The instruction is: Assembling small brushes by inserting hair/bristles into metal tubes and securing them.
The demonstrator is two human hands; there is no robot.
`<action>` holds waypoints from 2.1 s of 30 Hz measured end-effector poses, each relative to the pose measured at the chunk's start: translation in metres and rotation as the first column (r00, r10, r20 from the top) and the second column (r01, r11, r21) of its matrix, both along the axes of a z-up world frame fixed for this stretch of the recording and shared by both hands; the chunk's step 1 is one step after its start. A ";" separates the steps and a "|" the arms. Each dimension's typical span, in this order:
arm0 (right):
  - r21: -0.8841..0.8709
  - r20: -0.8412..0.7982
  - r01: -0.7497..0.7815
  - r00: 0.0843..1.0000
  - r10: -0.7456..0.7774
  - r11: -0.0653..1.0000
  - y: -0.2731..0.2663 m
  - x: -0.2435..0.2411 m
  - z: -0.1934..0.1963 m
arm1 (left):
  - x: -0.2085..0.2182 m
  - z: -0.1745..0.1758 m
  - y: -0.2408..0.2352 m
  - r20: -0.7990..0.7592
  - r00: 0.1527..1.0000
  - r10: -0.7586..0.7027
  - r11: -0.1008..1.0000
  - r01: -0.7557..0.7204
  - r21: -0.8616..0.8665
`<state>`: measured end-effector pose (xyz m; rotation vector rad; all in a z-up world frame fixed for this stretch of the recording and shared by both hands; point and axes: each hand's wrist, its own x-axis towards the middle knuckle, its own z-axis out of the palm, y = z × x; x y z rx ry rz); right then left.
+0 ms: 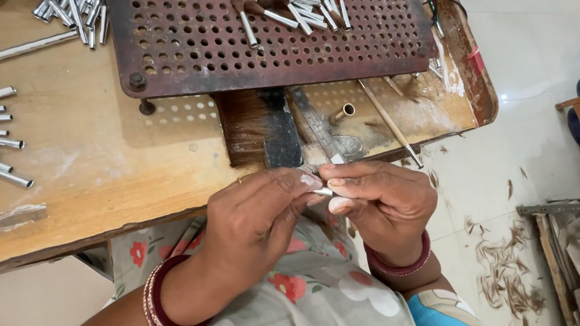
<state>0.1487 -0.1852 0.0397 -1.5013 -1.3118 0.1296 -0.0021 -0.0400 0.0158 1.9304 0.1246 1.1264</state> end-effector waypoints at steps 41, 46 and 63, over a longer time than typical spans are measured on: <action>0.045 0.131 0.232 0.963 -0.236 0.972 0.006 0.052 -0.045 | 0.010 -0.016 -0.002 0.184 0.954 -0.236 0.707 0.298 -0.641; -0.002 0.595 0.592 0.648 -0.475 0.806 -0.002 0.095 -0.028 | 0.004 -0.017 0.005 0.178 0.983 -0.048 0.764 0.151 -0.627; 0.022 0.415 0.353 0.848 -0.329 0.935 -0.023 -0.009 -0.007 | 0.011 -0.022 -0.001 0.335 0.935 -0.114 0.551 0.340 -0.762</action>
